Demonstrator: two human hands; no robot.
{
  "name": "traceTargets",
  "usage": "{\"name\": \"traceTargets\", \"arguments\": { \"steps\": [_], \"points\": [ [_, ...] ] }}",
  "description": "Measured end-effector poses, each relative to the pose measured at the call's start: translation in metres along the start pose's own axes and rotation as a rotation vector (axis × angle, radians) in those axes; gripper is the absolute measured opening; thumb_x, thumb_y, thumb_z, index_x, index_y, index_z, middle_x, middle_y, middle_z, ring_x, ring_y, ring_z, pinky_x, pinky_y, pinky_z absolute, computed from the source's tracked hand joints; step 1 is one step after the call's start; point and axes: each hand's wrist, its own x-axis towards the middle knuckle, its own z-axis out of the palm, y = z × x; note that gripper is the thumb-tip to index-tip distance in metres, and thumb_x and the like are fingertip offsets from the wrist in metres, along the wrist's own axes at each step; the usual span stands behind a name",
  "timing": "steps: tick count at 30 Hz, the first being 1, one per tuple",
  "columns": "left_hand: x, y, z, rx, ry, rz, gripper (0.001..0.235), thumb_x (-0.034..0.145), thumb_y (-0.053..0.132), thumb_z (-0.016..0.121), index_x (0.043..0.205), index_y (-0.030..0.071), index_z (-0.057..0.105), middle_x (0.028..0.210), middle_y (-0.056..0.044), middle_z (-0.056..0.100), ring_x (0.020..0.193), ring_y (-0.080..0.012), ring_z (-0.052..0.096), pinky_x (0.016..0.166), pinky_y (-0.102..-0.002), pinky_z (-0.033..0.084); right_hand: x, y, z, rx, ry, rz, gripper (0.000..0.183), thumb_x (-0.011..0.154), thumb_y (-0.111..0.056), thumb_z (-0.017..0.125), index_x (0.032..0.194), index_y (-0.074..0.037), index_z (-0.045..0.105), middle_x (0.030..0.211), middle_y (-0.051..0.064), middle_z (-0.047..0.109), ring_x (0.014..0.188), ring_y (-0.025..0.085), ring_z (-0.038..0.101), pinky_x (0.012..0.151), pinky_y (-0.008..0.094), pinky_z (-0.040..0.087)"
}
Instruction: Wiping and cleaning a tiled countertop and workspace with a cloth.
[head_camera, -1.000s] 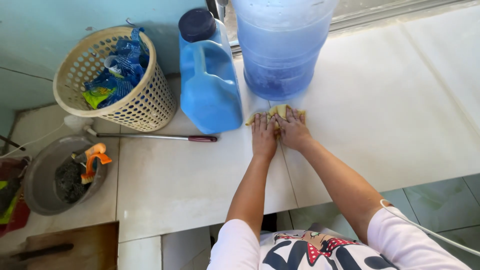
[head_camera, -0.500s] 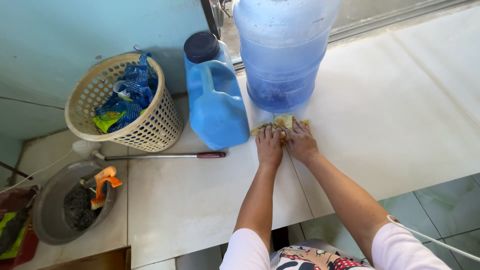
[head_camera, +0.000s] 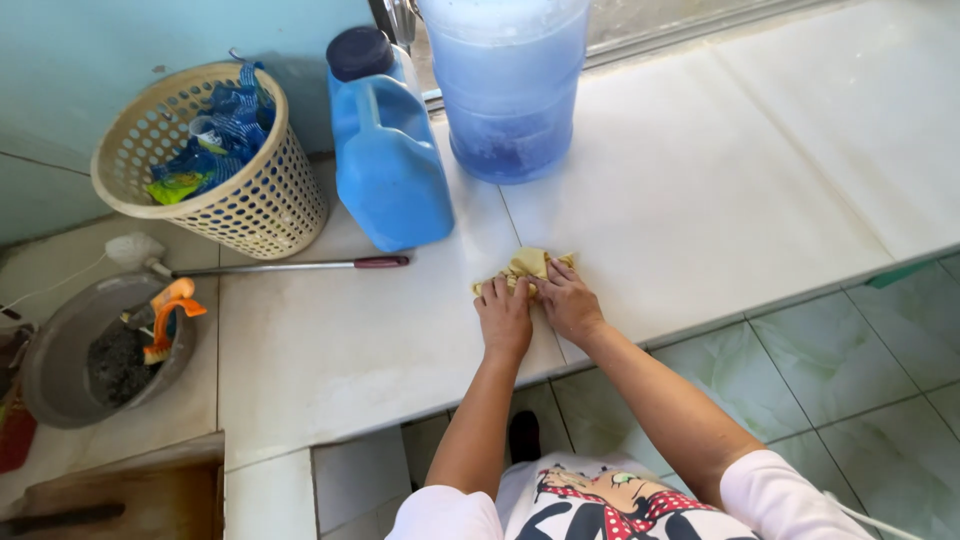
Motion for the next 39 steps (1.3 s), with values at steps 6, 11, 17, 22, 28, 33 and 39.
{"name": "traceTargets", "arguments": {
  "steps": [6,11,17,22,28,33,39],
  "points": [
    [-0.069,0.028,-0.034,-0.096,-0.025,-0.020,0.043,0.083,0.020,0.074,0.125,0.018,0.066,0.130,-0.016,0.056,0.120,-0.0381,0.049,0.087,-0.054,0.045,-0.074,-0.019,-0.027,-0.001,-0.034,-0.036,0.048,0.086,-0.007,0.065,0.130,-0.024,0.072,0.142,0.014,0.060,0.140,0.033,0.049,0.109,0.043,0.047],
    [-0.097,0.036,-0.065,-0.179,-0.059,-0.020,0.047,0.075,0.015,0.079,0.121,0.016,0.068,0.127,-0.015,0.060,0.118,-0.0376,0.053,0.086,-0.052,0.046,-0.112,-0.034,-0.043,0.066,0.012,-0.116,0.047,0.083,-0.004,0.067,0.127,-0.018,0.072,0.138,0.015,0.064,0.135,0.037,0.052,0.109,0.044,0.047],
    [-0.083,0.038,-0.120,-0.284,0.116,0.071,0.053,0.070,0.004,0.079,0.121,0.017,0.070,0.125,-0.014,0.064,0.114,-0.0359,0.057,0.088,-0.050,0.047,-0.103,-0.045,-0.062,0.241,-0.061,-0.028,0.044,0.088,-0.007,0.070,0.132,-0.011,0.068,0.119,0.016,0.071,0.119,0.039,0.062,0.105,0.044,0.051],
    [-0.066,0.034,-0.170,-0.310,0.155,0.069,0.051,0.075,0.007,0.080,0.124,0.018,0.070,0.127,-0.013,0.064,0.115,-0.0352,0.057,0.091,-0.049,0.047,-0.081,-0.096,-0.102,0.275,0.084,-0.128,0.050,0.090,-0.005,0.070,0.140,-0.008,0.063,0.129,0.020,0.067,0.122,0.041,0.060,0.106,0.045,0.050],
    [-0.072,-0.015,-0.098,-0.166,0.111,-0.067,0.063,0.082,0.024,0.078,0.141,0.018,0.058,0.147,-0.021,0.047,0.134,-0.0417,0.045,0.104,-0.060,0.036,-0.053,-0.092,-0.043,0.098,0.104,-0.253,0.061,0.085,-0.008,0.070,0.145,-0.015,0.059,0.151,0.025,0.050,0.145,0.047,0.039,0.121,0.054,0.034],
    [-0.056,-0.068,-0.034,-0.178,-0.164,0.004,0.067,0.092,0.025,0.065,0.154,0.016,0.042,0.165,-0.021,0.031,0.155,-0.0410,0.023,0.119,-0.061,0.020,-0.023,-0.070,0.038,-0.124,-0.074,-0.053,0.066,0.091,-0.031,0.064,0.153,-0.020,0.045,0.161,0.032,0.025,0.151,0.051,0.015,0.118,0.064,0.010],
    [0.027,-0.106,0.010,-0.236,-0.024,0.051,0.059,0.100,0.025,0.061,0.155,0.015,0.044,0.166,-0.019,0.034,0.155,-0.0393,0.027,0.123,-0.056,0.023,0.063,-0.036,0.081,-0.117,-0.090,0.026,0.064,0.098,-0.032,0.057,0.159,-0.024,0.040,0.167,0.025,0.023,0.157,0.044,0.013,0.125,0.061,0.008]
  ]
}}
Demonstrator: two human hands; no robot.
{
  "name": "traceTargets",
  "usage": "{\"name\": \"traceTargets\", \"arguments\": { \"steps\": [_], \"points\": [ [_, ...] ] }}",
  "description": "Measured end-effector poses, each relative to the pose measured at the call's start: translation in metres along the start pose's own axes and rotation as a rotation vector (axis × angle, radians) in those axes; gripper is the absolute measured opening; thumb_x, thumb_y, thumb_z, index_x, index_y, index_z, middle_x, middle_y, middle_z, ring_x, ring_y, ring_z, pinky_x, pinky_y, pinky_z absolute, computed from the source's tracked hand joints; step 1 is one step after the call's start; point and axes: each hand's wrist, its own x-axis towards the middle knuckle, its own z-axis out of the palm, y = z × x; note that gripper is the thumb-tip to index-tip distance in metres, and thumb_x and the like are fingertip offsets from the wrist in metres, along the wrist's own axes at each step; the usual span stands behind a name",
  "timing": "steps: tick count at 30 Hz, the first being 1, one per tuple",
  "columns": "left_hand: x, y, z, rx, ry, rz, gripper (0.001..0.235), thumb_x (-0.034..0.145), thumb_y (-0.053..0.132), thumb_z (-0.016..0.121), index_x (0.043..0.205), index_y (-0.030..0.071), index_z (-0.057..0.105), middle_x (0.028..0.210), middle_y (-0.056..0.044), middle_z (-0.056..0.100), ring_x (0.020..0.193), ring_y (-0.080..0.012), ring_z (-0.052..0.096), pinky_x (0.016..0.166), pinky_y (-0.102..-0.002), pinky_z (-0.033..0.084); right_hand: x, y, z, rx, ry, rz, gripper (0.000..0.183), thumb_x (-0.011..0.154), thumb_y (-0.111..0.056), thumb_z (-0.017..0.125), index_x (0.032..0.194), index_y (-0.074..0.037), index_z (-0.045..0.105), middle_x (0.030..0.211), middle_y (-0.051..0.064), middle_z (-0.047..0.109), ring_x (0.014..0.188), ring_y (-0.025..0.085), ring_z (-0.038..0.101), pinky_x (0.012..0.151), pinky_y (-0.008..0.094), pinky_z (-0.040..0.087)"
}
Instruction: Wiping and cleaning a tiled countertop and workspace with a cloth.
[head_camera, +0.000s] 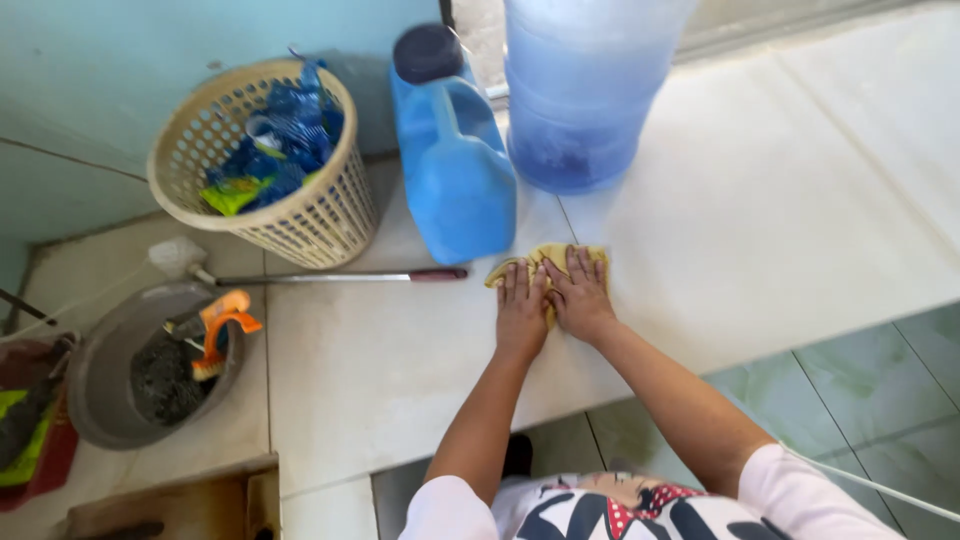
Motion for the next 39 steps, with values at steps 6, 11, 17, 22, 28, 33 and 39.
{"name": "traceTargets", "arguments": {
  "steps": [6,11,17,22,28,33,39],
  "points": [
    [0.048,-0.018,0.002,-0.095,-0.155,-0.059,0.058,0.098,0.026,0.059,0.153,0.017,0.044,0.163,-0.016,0.037,0.150,-0.0357,0.033,0.118,-0.055,0.026,0.051,0.016,0.002,-0.060,-0.042,0.056,0.068,0.092,-0.030,0.060,0.157,-0.024,0.041,0.165,0.024,0.023,0.154,0.043,0.012,0.121,0.061,0.006],
    [0.033,-0.016,-0.001,-0.086,-0.130,-0.017,0.052,0.099,0.023,0.058,0.150,0.017,0.048,0.161,-0.014,0.041,0.148,-0.0342,0.037,0.120,-0.051,0.030,0.031,-0.008,-0.012,0.017,-0.017,0.109,0.061,0.090,-0.026,0.063,0.149,-0.023,0.048,0.162,0.023,0.032,0.154,0.040,0.019,0.123,0.058,0.012],
    [-0.004,-0.014,-0.013,-0.051,-0.076,0.035,0.045,0.096,0.013,0.058,0.141,0.016,0.057,0.155,-0.016,0.049,0.147,-0.0348,0.043,0.119,-0.050,0.033,-0.012,-0.041,-0.030,0.083,0.124,0.103,0.051,0.085,-0.017,0.070,0.134,-0.019,0.061,0.149,0.021,0.051,0.147,0.039,0.038,0.122,0.052,0.026],
    [-0.076,0.015,-0.055,-0.116,-0.040,0.013,0.044,0.093,0.006,0.060,0.136,0.013,0.061,0.150,-0.018,0.054,0.144,-0.0366,0.045,0.118,-0.049,0.035,-0.077,-0.071,-0.038,0.124,0.169,0.038,0.046,0.081,-0.012,0.072,0.126,-0.017,0.066,0.141,0.020,0.059,0.141,0.038,0.047,0.117,0.050,0.034],
    [-0.150,0.038,-0.093,-0.198,0.043,-0.006,0.046,0.084,-0.003,0.063,0.128,0.010,0.067,0.140,-0.017,0.063,0.137,-0.0387,0.054,0.115,-0.047,0.043,-0.147,-0.102,-0.050,0.175,0.130,-0.001,0.048,0.073,-0.009,0.076,0.120,-0.017,0.069,0.134,0.019,0.063,0.132,0.036,0.052,0.107,0.050,0.040],
    [-0.183,0.055,-0.144,-0.340,0.091,-0.148,0.045,0.079,-0.002,0.068,0.121,0.012,0.074,0.133,-0.020,0.066,0.127,-0.0386,0.060,0.108,-0.046,0.050,-0.167,-0.126,-0.070,0.447,0.101,-0.134,0.046,0.080,-0.006,0.077,0.124,-0.016,0.070,0.124,0.012,0.071,0.128,0.033,0.057,0.108,0.046,0.042],
    [-0.165,0.078,-0.216,-0.070,0.256,-0.112,0.053,0.081,-0.003,0.065,0.130,0.015,0.072,0.146,-0.019,0.061,0.143,-0.0364,0.051,0.120,-0.054,0.036,-0.146,-0.178,-0.114,0.436,0.261,-0.213,0.050,0.083,-0.006,0.074,0.132,-0.017,0.067,0.135,0.012,0.066,0.131,0.030,0.057,0.114,0.049,0.036]
  ]
}}
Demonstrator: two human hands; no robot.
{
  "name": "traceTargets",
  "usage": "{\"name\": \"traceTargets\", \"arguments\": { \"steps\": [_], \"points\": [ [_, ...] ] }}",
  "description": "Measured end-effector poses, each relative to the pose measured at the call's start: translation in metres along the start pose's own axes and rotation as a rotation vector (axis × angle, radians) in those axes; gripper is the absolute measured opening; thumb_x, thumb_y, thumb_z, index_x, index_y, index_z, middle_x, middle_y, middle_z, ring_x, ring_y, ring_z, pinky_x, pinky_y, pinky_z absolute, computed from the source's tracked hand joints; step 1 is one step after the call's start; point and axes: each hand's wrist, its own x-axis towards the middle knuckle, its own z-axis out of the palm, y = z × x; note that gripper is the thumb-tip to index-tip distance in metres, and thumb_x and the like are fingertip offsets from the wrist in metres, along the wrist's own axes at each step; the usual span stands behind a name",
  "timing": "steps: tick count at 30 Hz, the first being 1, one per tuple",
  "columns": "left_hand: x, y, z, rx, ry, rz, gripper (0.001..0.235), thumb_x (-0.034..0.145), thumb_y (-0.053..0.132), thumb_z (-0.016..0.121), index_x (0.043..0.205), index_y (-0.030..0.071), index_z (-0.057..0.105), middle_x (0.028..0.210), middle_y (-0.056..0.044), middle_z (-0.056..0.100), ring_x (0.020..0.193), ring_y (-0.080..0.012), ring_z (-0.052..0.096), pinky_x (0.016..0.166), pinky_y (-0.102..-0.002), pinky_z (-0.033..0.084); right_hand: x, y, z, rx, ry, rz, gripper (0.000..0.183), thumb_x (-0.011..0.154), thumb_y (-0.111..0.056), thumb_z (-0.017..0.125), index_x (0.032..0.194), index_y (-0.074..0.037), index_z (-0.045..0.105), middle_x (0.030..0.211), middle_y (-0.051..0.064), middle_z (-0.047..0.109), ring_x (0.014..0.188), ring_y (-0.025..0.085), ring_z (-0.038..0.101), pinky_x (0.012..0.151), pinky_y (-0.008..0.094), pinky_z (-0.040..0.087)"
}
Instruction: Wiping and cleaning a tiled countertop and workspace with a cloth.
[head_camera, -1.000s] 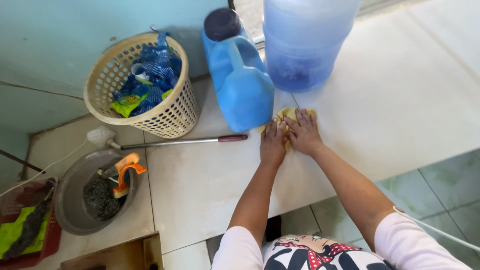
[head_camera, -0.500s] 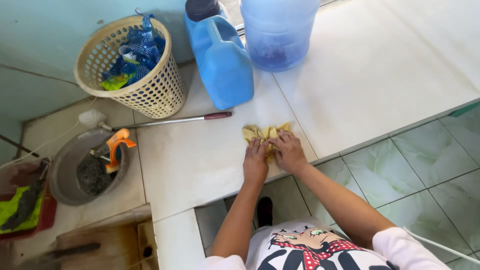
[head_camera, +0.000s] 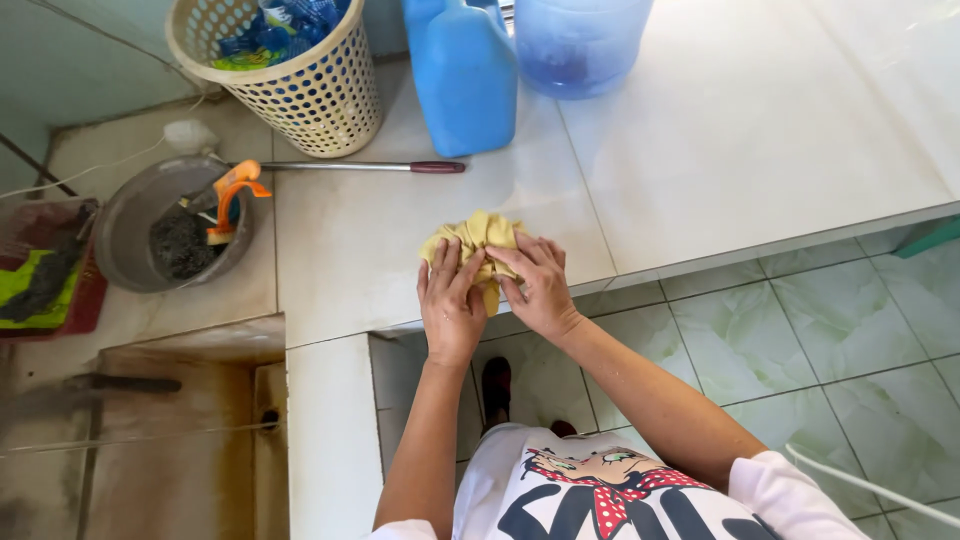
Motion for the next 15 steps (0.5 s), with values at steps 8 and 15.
{"name": "traceTargets", "arguments": {
  "steps": [8,15],
  "points": [
    [0.001,-0.105,0.095,0.143,-0.196,-0.111,0.068,0.077,0.021,0.079,0.141,0.009,0.059,0.159,-0.028,0.036,0.149,-0.0512,0.026,0.114,-0.067,0.021,0.008,0.085,0.095,-0.247,-0.369,0.132,0.063,0.088,-0.022,0.068,0.148,-0.015,0.051,0.157,0.026,0.034,0.149,0.042,0.024,0.118,0.060,0.018],
    [0.069,-0.155,0.145,0.184,-0.168,-0.128,0.063,0.092,0.023,0.071,0.150,0.006,0.051,0.161,-0.024,0.040,0.154,-0.0445,0.027,0.126,-0.057,0.021,0.084,0.128,0.136,-0.234,-0.403,0.156,0.061,0.093,-0.012,0.057,0.154,-0.019,0.050,0.164,0.023,0.033,0.155,0.039,0.024,0.126,0.053,0.019]
  ]
}}
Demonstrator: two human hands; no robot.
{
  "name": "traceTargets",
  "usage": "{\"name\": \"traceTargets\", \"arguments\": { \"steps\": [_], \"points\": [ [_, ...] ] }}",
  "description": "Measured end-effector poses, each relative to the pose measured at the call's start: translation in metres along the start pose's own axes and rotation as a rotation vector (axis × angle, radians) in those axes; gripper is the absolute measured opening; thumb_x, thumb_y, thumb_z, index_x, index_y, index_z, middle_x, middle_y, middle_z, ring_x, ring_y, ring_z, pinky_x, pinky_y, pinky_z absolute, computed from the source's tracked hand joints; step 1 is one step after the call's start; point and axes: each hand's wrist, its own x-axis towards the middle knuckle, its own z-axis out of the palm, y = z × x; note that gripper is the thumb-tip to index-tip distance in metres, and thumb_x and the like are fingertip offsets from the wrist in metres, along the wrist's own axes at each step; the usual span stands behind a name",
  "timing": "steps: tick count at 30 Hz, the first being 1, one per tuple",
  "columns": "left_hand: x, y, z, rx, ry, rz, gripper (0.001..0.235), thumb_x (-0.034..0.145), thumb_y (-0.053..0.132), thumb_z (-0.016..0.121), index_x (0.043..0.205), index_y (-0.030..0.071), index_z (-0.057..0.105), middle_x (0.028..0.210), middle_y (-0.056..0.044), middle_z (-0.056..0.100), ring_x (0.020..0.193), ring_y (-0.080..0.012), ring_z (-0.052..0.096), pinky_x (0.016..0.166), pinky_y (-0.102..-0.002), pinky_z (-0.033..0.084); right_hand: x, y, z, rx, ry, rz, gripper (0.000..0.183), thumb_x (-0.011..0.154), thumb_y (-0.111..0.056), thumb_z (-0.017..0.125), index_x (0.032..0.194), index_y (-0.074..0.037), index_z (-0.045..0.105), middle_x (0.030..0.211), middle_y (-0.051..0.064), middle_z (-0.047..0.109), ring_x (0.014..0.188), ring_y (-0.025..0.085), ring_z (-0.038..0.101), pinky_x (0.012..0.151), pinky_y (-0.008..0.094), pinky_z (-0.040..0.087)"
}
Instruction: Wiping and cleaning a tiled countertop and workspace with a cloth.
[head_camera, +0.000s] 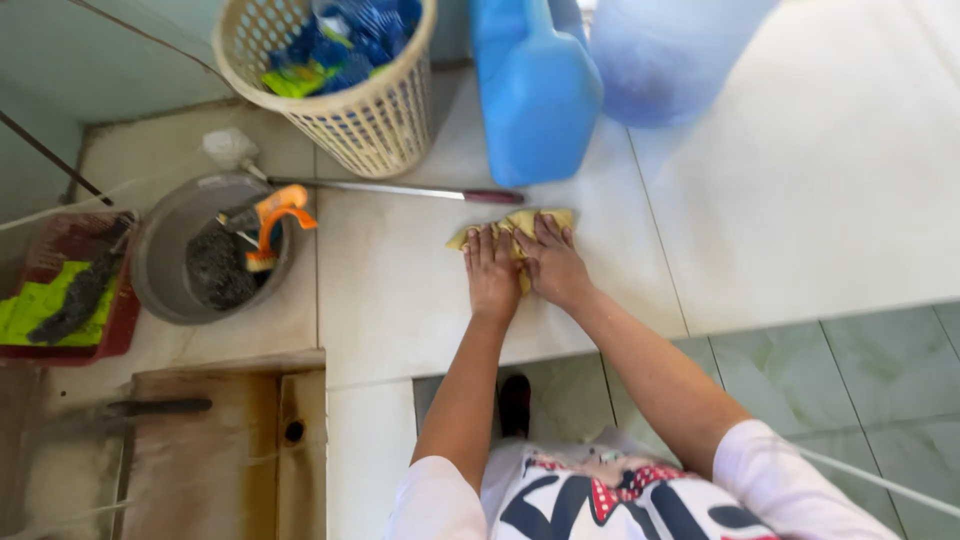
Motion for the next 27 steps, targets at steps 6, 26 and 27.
{"name": "traceTargets", "arguments": {
  "steps": [6,26,27],
  "points": [
    [0.061,-0.009,-0.008,0.020,-0.145,-0.055,0.062,0.093,0.035,0.062,0.148,0.010,0.048,0.161,-0.021,0.035,0.151,-0.0378,0.021,0.121,-0.051,0.015,0.063,0.009,-0.013,0.032,-0.047,0.065,0.060,0.088,-0.013,0.062,0.147,-0.024,0.055,0.162,0.017,0.035,0.152,0.035,0.026,0.122,0.052,0.019],
    [-0.074,0.020,-0.067,-0.122,-0.025,0.136,0.048,0.075,0.017,0.081,0.121,0.013,0.068,0.125,-0.010,0.063,0.118,-0.0360,0.054,0.097,-0.052,0.043,-0.092,-0.038,-0.010,0.053,0.167,0.056,0.042,0.088,-0.009,0.066,0.130,-0.015,0.069,0.142,0.015,0.061,0.138,0.032,0.051,0.116,0.043,0.040],
    [-0.081,0.022,-0.071,-0.104,0.004,0.134,0.048,0.076,0.015,0.081,0.123,0.014,0.068,0.124,-0.011,0.063,0.119,-0.0355,0.054,0.097,-0.051,0.044,-0.100,-0.038,-0.009,0.071,0.166,0.017,0.041,0.088,-0.009,0.066,0.129,-0.014,0.069,0.142,0.016,0.061,0.138,0.032,0.052,0.116,0.043,0.040]
  ]
}}
